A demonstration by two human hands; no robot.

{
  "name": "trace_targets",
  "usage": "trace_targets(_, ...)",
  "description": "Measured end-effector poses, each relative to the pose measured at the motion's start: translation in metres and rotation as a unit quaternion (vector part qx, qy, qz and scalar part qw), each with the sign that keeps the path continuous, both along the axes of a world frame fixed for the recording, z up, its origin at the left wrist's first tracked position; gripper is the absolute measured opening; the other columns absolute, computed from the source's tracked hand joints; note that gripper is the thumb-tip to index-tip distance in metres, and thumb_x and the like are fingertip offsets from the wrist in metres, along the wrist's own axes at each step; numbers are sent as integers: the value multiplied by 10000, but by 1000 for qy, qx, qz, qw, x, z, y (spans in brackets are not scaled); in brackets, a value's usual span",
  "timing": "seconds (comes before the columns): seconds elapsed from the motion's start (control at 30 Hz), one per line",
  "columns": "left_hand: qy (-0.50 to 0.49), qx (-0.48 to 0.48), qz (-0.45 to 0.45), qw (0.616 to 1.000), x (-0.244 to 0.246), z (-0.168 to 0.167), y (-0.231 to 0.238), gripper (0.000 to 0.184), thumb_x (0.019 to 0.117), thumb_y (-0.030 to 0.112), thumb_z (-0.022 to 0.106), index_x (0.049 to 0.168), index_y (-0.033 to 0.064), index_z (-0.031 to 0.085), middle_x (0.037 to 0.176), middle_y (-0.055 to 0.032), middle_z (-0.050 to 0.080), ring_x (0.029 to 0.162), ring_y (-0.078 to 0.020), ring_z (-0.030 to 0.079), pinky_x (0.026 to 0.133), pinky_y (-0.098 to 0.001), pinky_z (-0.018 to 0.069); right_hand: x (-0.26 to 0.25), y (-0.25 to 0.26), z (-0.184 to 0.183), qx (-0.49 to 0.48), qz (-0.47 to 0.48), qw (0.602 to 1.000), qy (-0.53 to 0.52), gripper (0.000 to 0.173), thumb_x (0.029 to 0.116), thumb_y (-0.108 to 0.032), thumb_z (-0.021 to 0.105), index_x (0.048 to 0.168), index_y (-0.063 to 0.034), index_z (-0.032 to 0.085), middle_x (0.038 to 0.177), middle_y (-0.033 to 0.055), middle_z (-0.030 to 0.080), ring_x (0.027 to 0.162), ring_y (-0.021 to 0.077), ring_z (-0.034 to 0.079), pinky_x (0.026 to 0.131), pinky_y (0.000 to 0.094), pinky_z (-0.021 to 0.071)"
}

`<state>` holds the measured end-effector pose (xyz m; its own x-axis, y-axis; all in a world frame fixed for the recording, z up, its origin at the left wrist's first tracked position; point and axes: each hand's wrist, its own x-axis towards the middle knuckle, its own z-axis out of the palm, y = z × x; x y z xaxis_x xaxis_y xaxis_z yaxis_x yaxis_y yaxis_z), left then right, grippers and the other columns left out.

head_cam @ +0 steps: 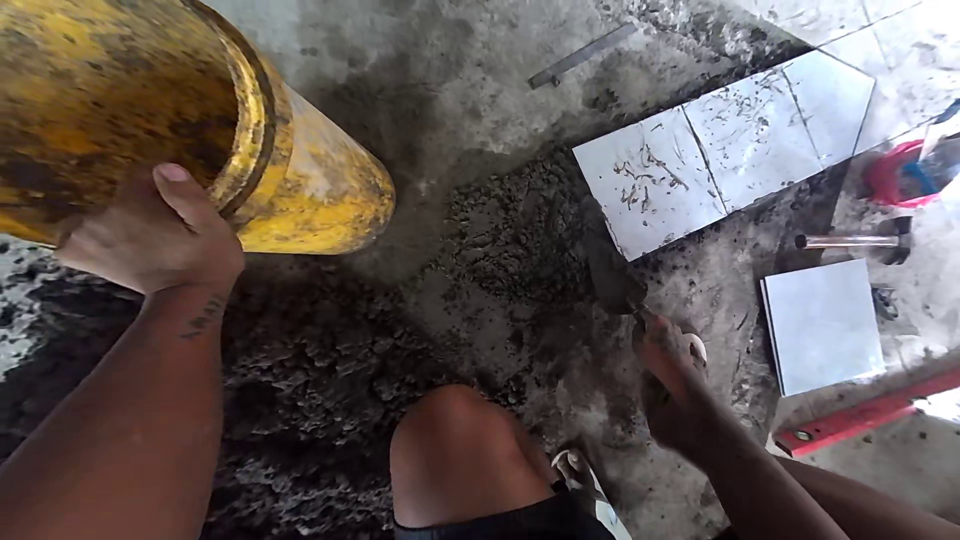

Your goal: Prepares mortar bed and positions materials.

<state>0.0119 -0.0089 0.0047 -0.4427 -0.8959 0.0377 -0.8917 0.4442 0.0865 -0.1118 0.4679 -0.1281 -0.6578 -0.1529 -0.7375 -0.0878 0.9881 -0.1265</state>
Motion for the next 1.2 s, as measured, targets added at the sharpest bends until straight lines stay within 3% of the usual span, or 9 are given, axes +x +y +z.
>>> trace_targets(0.2, 17, -1, -10, 1000, 1, -1, -2, 783, 1077, 545, 129, 1283, -60, 580, 1249, -417, 603, 1270, -603, 526, 1030, -764, 302, 28, -1, 13, -160, -143, 975, -63, 292, 1033, -268, 572, 1234, -105, 705, 1009, 105, 719, 863, 219, 698, 819, 467, 581)
trace_targets(0.43, 16, -5, -16, 1000, 1, -2, -2, 791, 1070, 553, 111, 1269, -51, 582, 1216, -408, 620, 1231, -606, 553, 991, -764, 328, 23, 7, 8, -107, -91, 987, -72, 333, 1038, -287, 564, 1315, -144, 682, 1152, 115, 725, 1063, 261, 695, 969, 518, 536)
trace_targets(0.57, -28, -42, -31, 998, 9, -14, -12, 723, 1084, 521, 126, 1268, -9, 582, 1235, -359, 634, 1276, -532, 558, 1025, -731, 329, 14, 10, 0, -148, -141, 976, -81, 289, 1030, -264, 589, 1262, -140, 710, 1075, 84, 729, 931, 196, 694, 881, 453, 558)
trace_targets(0.63, 30, -329, -184, 926, 34, -63, -56, 690, 1089, 513, 169, 997, 67, 688, 817, -225, 713, 826, -411, 720, 701, -652, 476, 11, 10, -2, -185, -195, 958, -94, 277, 1028, -254, 599, 1247, -130, 716, 957, 63, 717, 721, 149, 660, 688, 373, 575)
trace_targets(0.7, -30, -46, -36, 998, 10, -16, -15, 749, 1073, 536, 104, 1262, -15, 576, 1231, -367, 631, 1276, -538, 557, 1021, -736, 332, 6, 12, 3, -236, -278, 923, -125, 269, 1023, -209, 613, 1244, -87, 706, 842, 57, 680, 563, 117, 585, 517, 302, 524)
trace_targets(0.93, -16, -44, -45, 998, 12, -17, -18, 793, 1054, 571, 77, 1243, -12, 580, 1183, -372, 643, 1209, -567, 586, 959, -755, 364, -19, 21, 20, -265, -397, 854, -206, 318, 1045, -183, 569, 1338, -61, 600, 743, 44, 608, 456, 103, 523, 397, 248, 477)
trace_targets(1.0, 25, -216, -153, 964, 31, -51, -45, 767, 1079, 552, 106, 1078, 19, 657, 895, -305, 699, 868, -510, 699, 692, -716, 459, -21, 25, 16, -254, -390, 861, -206, 319, 1040, -190, 584, 1331, -63, 616, 749, 47, 606, 461, 113, 524, 404, 256, 482)
trace_targets(1.07, -18, -30, -38, 999, 9, -16, -15, 790, 1062, 572, 85, 1284, -11, 569, 1230, -383, 623, 1243, -571, 562, 981, -761, 348, -24, 25, 16, -246, -389, 864, -203, 311, 1039, -190, 584, 1323, -65, 612, 736, 40, 605, 456, 109, 523, 403, 255, 481)
trace_targets(1.2, 4, -24, -11, 1000, 3, -9, -6, 859, 1041, 600, 65, 1238, -56, 583, 1224, -407, 616, 1249, -597, 548, 985, -772, 338, -26, 26, 14, -262, -414, 846, -213, 301, 1045, -189, 560, 1313, -57, 596, 711, 30, 592, 442, 91, 502, 384, 240, 456)
